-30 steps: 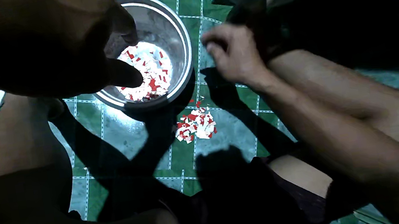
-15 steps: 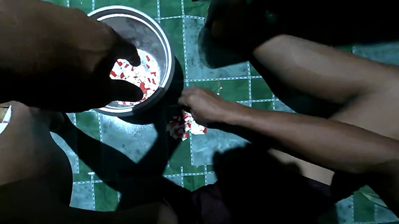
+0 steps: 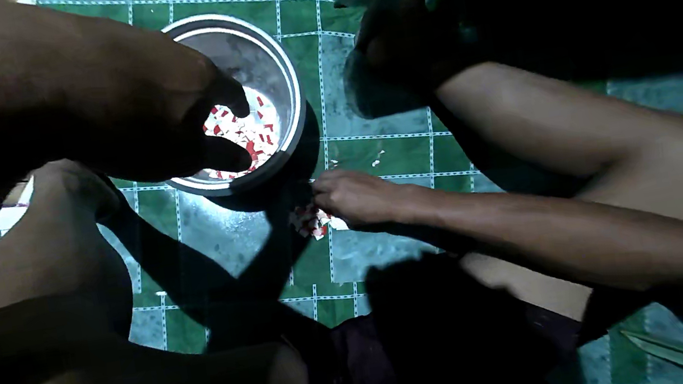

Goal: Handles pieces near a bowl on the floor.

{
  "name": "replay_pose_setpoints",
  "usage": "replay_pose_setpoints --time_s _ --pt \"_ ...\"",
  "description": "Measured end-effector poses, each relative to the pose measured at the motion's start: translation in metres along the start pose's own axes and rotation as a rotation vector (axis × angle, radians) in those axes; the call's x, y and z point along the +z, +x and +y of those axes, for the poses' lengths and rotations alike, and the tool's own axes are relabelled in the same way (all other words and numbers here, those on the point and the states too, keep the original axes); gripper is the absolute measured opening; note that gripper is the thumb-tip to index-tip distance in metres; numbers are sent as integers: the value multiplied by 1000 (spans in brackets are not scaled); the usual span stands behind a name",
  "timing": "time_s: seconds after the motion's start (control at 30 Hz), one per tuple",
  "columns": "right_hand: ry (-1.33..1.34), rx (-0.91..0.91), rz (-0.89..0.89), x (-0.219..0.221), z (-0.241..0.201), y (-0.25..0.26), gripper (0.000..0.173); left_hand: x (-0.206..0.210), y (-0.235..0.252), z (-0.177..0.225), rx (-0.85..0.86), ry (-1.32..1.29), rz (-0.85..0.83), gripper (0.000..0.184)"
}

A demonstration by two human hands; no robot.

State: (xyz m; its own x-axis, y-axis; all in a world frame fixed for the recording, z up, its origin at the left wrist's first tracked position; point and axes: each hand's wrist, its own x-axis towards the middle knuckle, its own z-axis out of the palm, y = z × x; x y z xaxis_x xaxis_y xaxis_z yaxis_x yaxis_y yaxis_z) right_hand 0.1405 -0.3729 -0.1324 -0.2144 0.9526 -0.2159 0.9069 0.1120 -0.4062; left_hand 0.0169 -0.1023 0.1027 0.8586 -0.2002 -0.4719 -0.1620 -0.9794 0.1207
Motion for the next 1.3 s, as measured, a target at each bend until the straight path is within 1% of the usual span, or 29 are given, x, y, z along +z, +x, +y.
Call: replay_pose_setpoints --time_s 0.1,0.17,0.2,0.27,0.3,0.33,0.37,0.4,0.43,0.47,0.5,0.53,0.6,0.67,0.7,0.77,0.83,0.87,0.97,1.0,1.03,1.1,1.13,1.2,1.27,1.3 --pt "-28 59 58 -17 7 2 23 2 1 -4 52 -10 106 49" --pt "-35 93 36 -20 -4 11 20 -4 4 -1 87 -25 153 48" --pt "-34 73 26 -16 -12 15 19 -8 5 3 86 -14 148 48" --pt "-54 -56 55 4 -27 17 26 -15 9 11 34 12 84 51" --pt "-63 -120 40 12 -33 16 32 -18 12 15 -3 17 28 55" --pt "-68 -163 -28 17 -37 13 36 -18 14 18 -16 22 -4 56" --pt "-79 -198 -89 21 -39 9 30 -13 15 16 3 19 -8 55" --pt "-79 -229 -119 23 -37 3 25 -4 15 10 54 9 0 55" --pt "-73 -272 -103 27 -31 -3 20 7 15 0 123 5 12 59" --pt "-71 -304 -82 29 -22 -10 18 13 14 -4 150 4 1 63" --pt "-66 -330 -57 27 -14 -18 19 10 12 -1 126 -2 -35 62" --pt "-52 -351 -36 24 -5 -25 21 1 11 8 53 -15 -70 58" --pt "26 -356 36 13 11 -40 24 -9 9 16 -19 -37 -69 51" --pt "110 -249 135 -2 23 -55 29 -7 7 11 11 -45 18 51" --pt "116 -150 171 -9 29 -61 30 -3 7 7 35 -51 65 53" --pt "94 104 182 -19 41 -70 31 2 9 3 85 -50 148 58" --pt "65 310 148 -21 45 -71 33 -1 12 6 83 -30 137 62" --pt "60 357 132 -19 42 -69 36 -4 13 8 79 -19 118 61" --pt "83 367 112 1 17 -58 48 -7 17 12 131 -18 73 53" --pt "82 350 116 10 7 -54 54 -4 20 8 168 -21 52 55" --pt "81 328 100 15 -2 -51 59 -1 22 1 205 -25 1 61" --pt "99 278 72 17 -13 -49 63 4 27 -7 241 -35 -79 70" --pt "122 267 80 16 -15 -50 63 7 27 -9 243 -36 -92 70" --pt "157 279 142 11 -11 -54 59 11 26 -9 227 -39 -69 68" --pt "146 302 140 4 -5 -60 53 11 21 -2 182 -28 18 62" --pt "136 305 114 3 -3 -62 58 6 18 5 146 -23 60 58"
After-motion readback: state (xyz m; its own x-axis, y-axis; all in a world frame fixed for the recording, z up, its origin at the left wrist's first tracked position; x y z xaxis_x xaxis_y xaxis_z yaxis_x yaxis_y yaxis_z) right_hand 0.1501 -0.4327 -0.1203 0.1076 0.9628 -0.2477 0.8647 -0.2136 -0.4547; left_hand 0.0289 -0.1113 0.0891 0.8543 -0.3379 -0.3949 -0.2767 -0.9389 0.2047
